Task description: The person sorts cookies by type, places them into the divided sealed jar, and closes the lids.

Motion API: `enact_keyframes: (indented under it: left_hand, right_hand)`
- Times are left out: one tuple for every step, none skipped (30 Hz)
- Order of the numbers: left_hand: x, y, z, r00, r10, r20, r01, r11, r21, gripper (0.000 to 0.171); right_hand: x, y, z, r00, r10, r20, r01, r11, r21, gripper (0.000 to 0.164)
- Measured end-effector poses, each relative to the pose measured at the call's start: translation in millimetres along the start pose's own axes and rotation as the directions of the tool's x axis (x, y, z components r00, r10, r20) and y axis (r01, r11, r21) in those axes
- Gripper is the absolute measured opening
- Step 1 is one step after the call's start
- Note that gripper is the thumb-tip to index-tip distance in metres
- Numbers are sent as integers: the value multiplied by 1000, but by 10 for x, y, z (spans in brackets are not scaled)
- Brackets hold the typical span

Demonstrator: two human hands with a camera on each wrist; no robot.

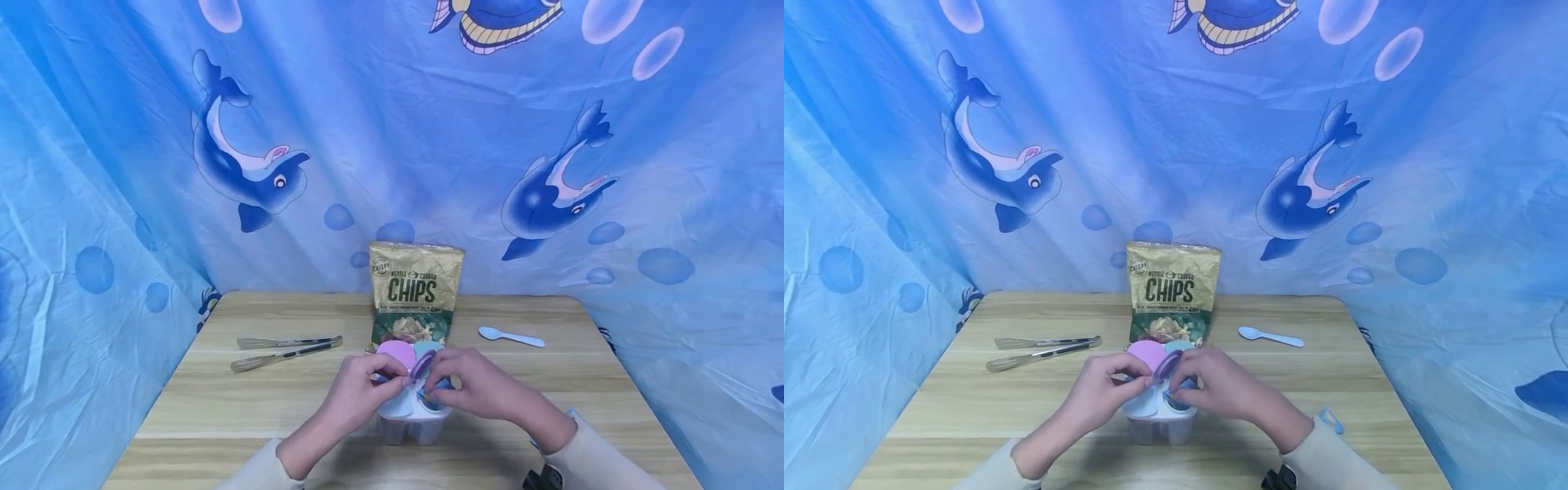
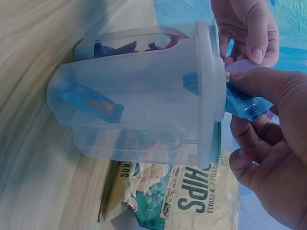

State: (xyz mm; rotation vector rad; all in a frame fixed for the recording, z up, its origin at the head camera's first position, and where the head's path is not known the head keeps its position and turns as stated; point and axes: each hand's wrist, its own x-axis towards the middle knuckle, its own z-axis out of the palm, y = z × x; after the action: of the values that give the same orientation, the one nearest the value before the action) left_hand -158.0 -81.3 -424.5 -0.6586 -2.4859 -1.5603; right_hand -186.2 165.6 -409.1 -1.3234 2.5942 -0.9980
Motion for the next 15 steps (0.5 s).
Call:
enact_keyframes:
  left_hand:
    - [-2,-1,0,1000,0,-1,0,1000,2,9]
    - [-4,-2,1,1000,-1,-1,1,1000,2,9]
    - [-6,-2,2,1000,-3,-1,3,1000,3,9]
    - [-8,-3,3,1000,-5,-1,5,1000,5,9]
    - [-10,-3,4,1000,-6,-2,6,1000,6,9]
    - [-12,-3,6,1000,-6,-3,6,1000,8,8]
    - [-12,-3,7,1000,-6,-4,6,1000,10,8]
    - [-12,-1,8,1000,-5,-4,5,1000,10,8]
    - [-12,-1,8,1000,-4,-5,4,1000,11,8]
    - [-12,0,8,1000,-1,-7,2,1000,11,9]
    - [-12,1,8,1000,1,-9,-1,1000,11,9]
    - [-12,2,7,1000,2,-9,-2,1000,11,9]
    - [-10,6,6,1000,5,-11,-4,1000,11,10]
    - [-9,8,5,1000,6,-12,-6,1000,11,10]
    - [-8,11,3,1000,7,-14,-7,1000,12,11]
  right_hand:
    - [5,-9,1,1000,4,6,-4,1000,-8,11]
    - [10,-18,3,1000,10,13,-10,1000,-15,10]
    - [15,-27,7,1000,15,18,-14,1000,-25,10]
    - [19,-31,12,1000,20,21,-19,999,-34,10]
    - [22,-35,18,999,23,24,-22,999,-43,9]
    - [23,-36,25,999,26,23,-25,998,-50,8]
    - [21,-36,30,999,32,16,-32,999,-44,9]
    - [16,-33,35,999,45,3,-45,998,-36,9]
    - [7,-27,40,998,55,-17,-55,998,-26,11]
    - [-4,-19,44,997,68,-38,-68,998,-13,13]
    - [-18,-12,46,995,79,-59,-79,997,1,15]
    - [-32,-4,48,993,88,-78,-87,996,18,16]
    - [-48,4,49,991,96,-94,-93,995,31,17]
    - [-63,13,51,990,94,-107,-91,995,33,18]
    - [-77,21,52,990,85,-115,-81,996,37,17]
